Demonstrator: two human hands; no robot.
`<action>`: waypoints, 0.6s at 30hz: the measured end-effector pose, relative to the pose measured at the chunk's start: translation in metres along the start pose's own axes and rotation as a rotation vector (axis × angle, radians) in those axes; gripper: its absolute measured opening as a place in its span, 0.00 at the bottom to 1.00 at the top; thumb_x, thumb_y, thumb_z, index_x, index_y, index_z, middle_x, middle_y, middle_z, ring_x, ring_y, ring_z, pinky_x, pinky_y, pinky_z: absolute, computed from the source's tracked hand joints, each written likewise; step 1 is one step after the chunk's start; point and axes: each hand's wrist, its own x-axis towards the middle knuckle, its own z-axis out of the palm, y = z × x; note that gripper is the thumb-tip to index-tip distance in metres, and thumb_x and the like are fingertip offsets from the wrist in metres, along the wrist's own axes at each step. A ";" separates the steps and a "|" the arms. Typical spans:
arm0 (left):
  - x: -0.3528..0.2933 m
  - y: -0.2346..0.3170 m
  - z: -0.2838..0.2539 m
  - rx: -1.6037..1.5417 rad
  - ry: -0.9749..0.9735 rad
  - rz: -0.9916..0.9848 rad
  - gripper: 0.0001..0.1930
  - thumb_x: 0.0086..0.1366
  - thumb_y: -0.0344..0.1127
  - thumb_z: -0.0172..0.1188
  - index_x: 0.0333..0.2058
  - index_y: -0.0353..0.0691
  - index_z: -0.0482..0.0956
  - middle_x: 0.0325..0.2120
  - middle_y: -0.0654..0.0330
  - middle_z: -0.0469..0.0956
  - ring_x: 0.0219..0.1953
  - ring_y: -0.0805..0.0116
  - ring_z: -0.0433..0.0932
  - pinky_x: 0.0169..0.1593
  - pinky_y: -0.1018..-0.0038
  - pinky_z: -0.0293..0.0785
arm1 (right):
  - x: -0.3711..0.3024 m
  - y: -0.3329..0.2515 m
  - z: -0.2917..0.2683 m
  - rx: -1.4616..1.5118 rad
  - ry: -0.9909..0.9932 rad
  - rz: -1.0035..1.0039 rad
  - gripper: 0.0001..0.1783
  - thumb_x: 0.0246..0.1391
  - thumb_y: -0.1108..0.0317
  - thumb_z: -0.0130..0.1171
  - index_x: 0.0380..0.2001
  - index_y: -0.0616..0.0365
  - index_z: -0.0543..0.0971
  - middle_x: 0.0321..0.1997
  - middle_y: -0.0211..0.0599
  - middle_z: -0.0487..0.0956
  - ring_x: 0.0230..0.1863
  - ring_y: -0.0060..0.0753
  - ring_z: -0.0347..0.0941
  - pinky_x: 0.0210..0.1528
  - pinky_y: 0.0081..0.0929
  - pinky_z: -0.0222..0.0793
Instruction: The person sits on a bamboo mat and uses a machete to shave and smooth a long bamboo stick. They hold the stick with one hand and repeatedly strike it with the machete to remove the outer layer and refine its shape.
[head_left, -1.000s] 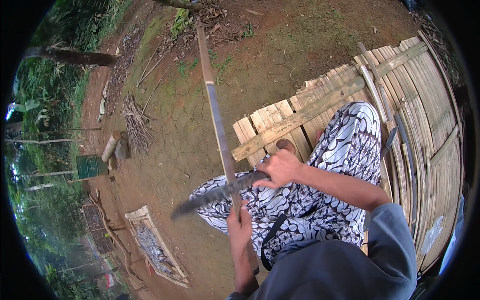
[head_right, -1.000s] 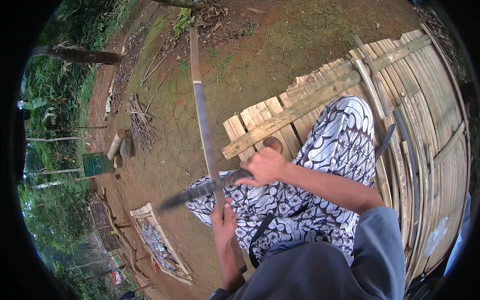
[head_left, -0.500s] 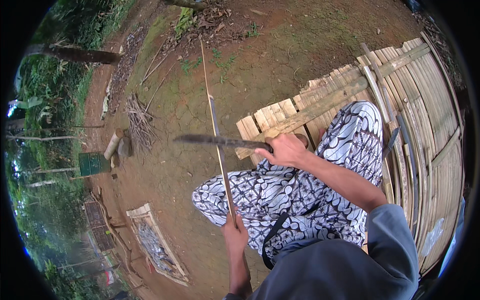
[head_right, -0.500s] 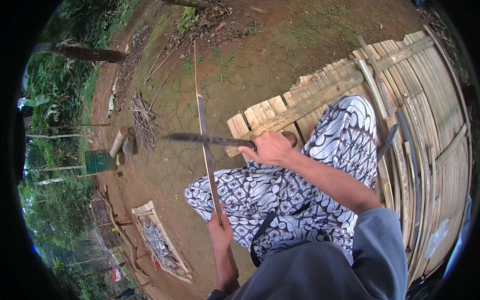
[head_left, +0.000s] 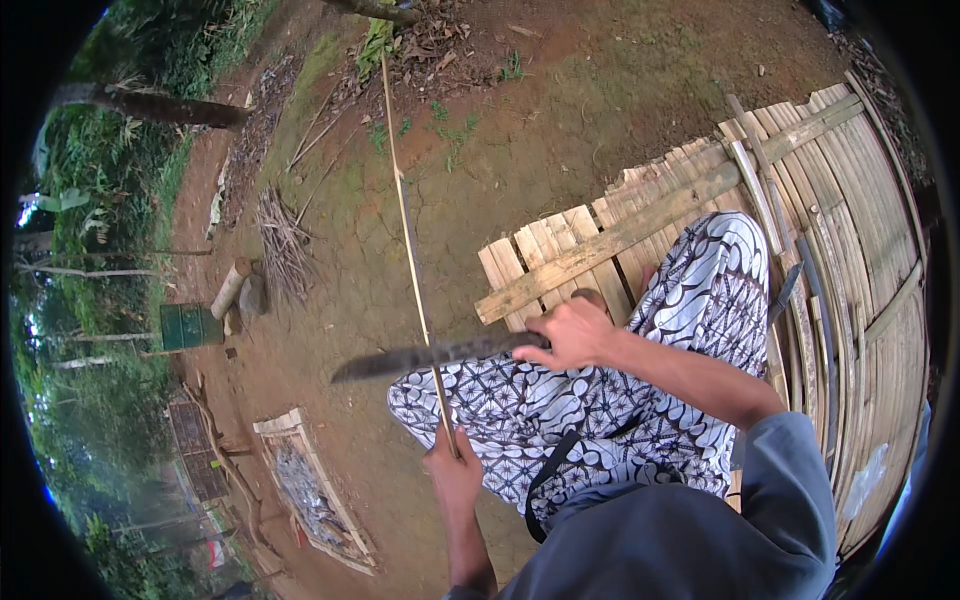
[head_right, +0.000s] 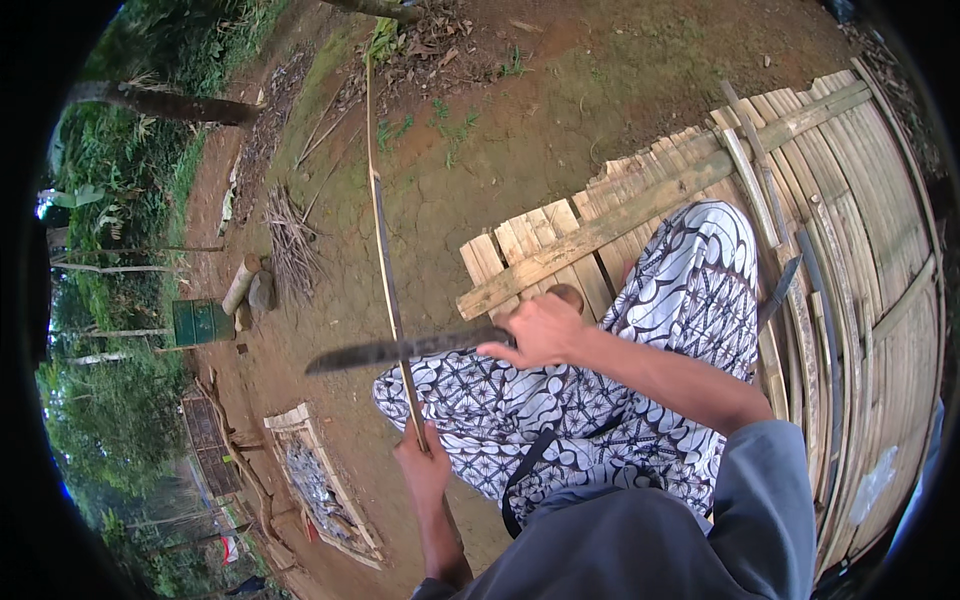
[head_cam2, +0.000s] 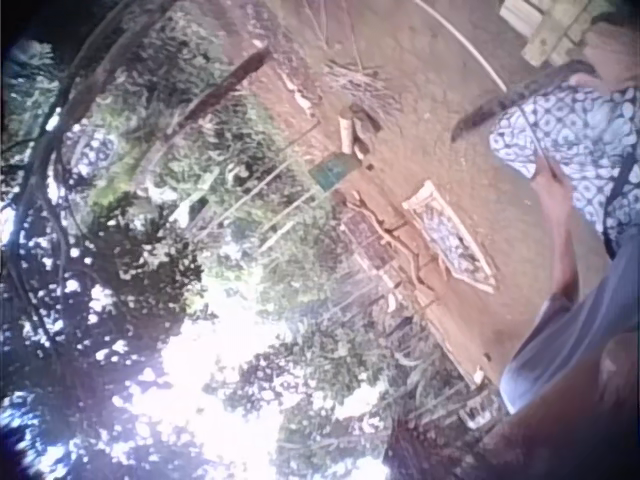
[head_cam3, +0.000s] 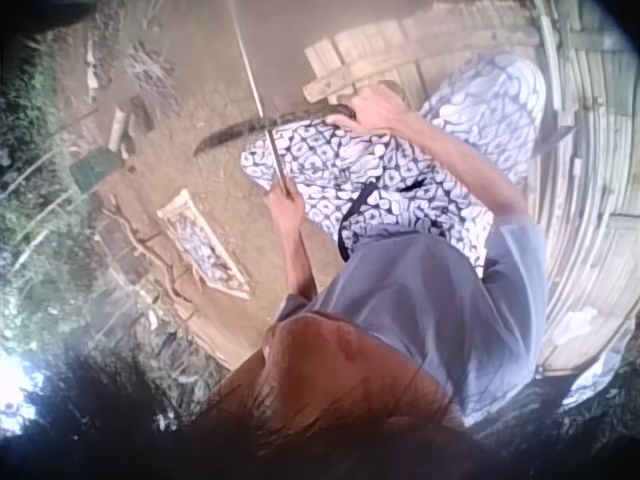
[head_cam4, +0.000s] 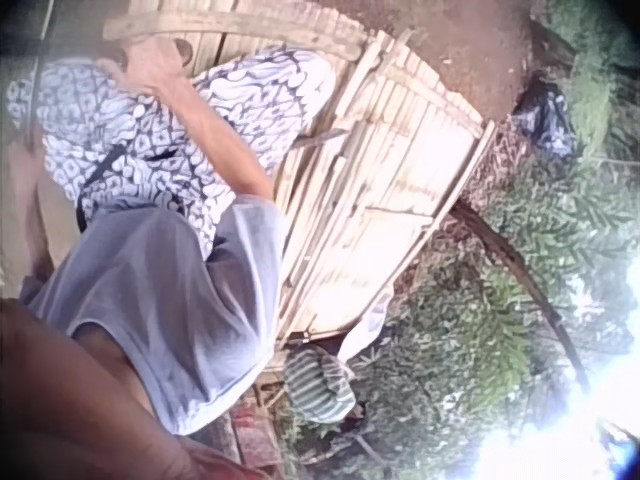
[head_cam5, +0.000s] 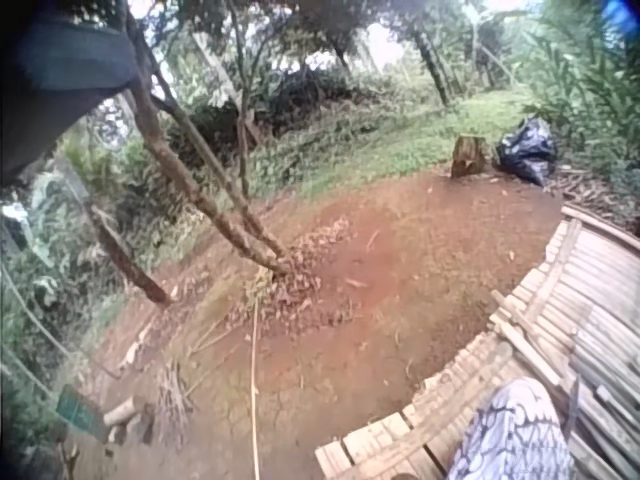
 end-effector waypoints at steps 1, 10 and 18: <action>0.001 -0.001 0.001 0.035 -0.034 0.012 0.10 0.65 0.29 0.52 0.41 0.29 0.75 0.13 0.46 0.69 0.15 0.51 0.73 0.20 0.61 0.63 | -0.004 -0.004 0.004 0.002 0.030 -0.068 0.35 0.52 0.33 0.50 0.29 0.58 0.81 0.15 0.45 0.77 0.17 0.48 0.75 0.21 0.39 0.71; 0.002 0.003 -0.012 0.029 -0.083 -0.075 0.10 0.64 0.28 0.52 0.42 0.30 0.76 0.13 0.46 0.67 0.13 0.52 0.70 0.19 0.62 0.62 | 0.011 0.012 -0.010 0.004 0.000 0.221 0.37 0.55 0.33 0.45 0.29 0.59 0.82 0.17 0.49 0.78 0.22 0.49 0.78 0.26 0.41 0.74; 0.004 -0.021 -0.002 0.161 0.074 0.294 0.11 0.63 0.27 0.52 0.42 0.28 0.76 0.15 0.42 0.71 0.17 0.44 0.73 0.22 0.59 0.65 | -0.002 0.000 0.015 -0.028 0.037 -0.246 0.37 0.53 0.31 0.47 0.27 0.58 0.81 0.13 0.45 0.75 0.16 0.45 0.75 0.20 0.40 0.70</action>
